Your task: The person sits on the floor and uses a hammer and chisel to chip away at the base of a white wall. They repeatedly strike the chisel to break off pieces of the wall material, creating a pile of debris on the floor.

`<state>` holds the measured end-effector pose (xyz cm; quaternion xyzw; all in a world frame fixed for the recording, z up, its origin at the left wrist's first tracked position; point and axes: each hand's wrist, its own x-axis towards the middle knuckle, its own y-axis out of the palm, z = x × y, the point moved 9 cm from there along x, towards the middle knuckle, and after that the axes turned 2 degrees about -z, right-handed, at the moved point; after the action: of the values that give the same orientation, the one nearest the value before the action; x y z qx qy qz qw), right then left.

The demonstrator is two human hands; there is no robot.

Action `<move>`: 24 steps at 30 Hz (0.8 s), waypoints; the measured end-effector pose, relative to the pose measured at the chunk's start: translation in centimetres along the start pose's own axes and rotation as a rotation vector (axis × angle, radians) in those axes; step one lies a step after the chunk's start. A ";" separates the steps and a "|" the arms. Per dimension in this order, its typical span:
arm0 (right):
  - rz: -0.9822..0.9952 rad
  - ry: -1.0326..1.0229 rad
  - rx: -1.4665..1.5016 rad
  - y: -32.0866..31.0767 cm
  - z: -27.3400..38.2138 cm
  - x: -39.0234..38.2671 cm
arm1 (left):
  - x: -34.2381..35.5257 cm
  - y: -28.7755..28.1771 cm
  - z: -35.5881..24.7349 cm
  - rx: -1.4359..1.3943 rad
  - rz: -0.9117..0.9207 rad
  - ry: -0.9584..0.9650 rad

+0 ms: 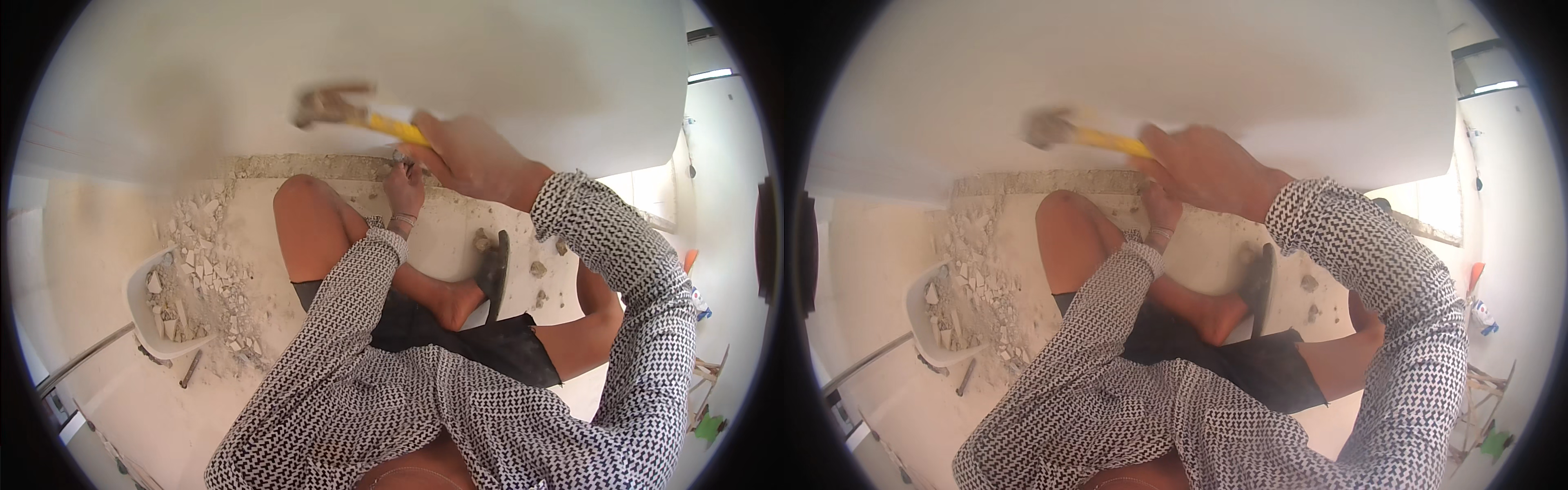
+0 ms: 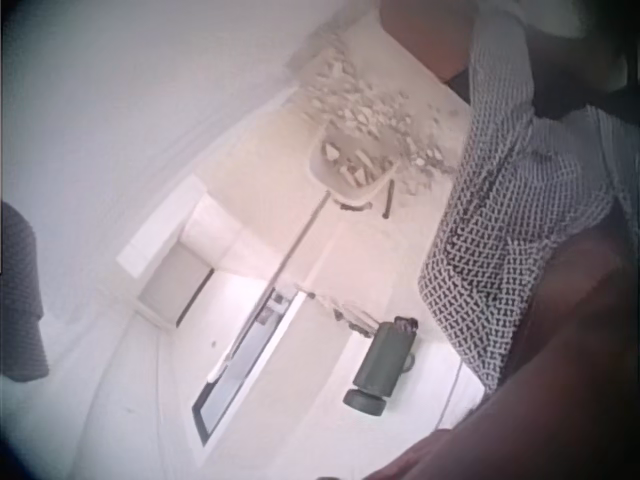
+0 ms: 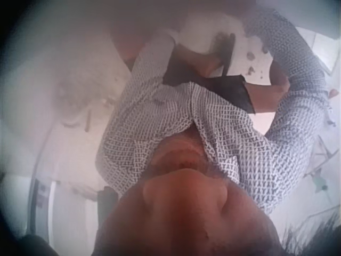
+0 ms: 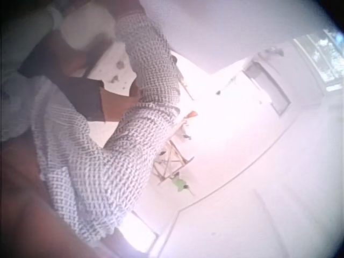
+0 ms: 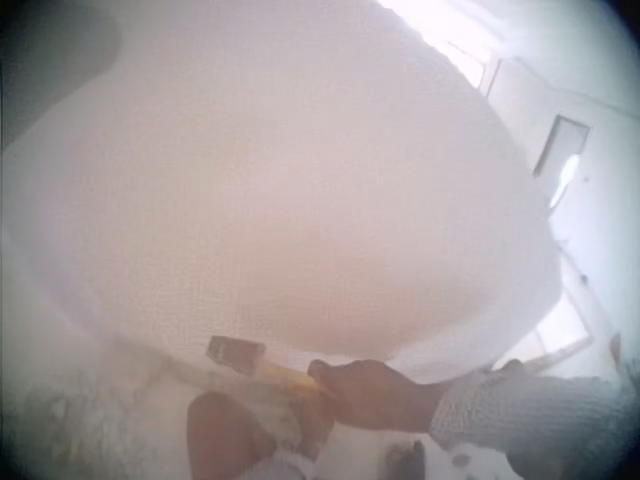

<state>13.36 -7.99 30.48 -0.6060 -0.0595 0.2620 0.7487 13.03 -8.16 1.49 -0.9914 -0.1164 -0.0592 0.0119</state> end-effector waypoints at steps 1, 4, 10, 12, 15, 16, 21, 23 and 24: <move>0.071 0.040 -0.137 2.4 -2.7 -0.7 | -0.1 0.3 0.4 -0.041 -0.009 -0.012; 0.088 0.098 -0.272 6.2 -8.9 -3.5 | -1.8 2.5 -0.4 0.083 0.167 -0.002; 0.011 0.109 -0.189 0.8 -3.7 -2.4 | -1.9 1.8 0.5 0.311 0.107 0.135; 0.009 0.145 -0.171 -0.8 -3.9 -3.0 | -0.3 0.6 -1.5 -0.043 0.065 -0.021; -0.051 0.083 -0.145 -1.9 -3.8 -2.5 | 0.8 -0.8 -1.6 -0.121 0.026 -0.086; -0.081 0.060 -0.155 -1.9 -3.9 -2.6 | 0.9 -0.7 -1.7 -0.081 0.034 -0.078; -0.112 0.019 -0.084 -2.6 -2.7 -2.8 | -0.5 -0.3 -2.9 0.171 0.084 0.057; -0.038 0.062 -0.079 -2.5 -2.6 -2.6 | -0.3 -0.4 -3.6 0.313 0.094 0.142; -0.049 0.056 -0.070 -2.5 -2.8 -2.7 | -0.1 -0.3 -3.8 0.335 0.093 0.168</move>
<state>13.00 -12.02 32.71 -0.6373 -0.0625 0.2244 0.7345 12.44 -8.01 5.27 -0.9714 -0.0774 -0.1207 0.1893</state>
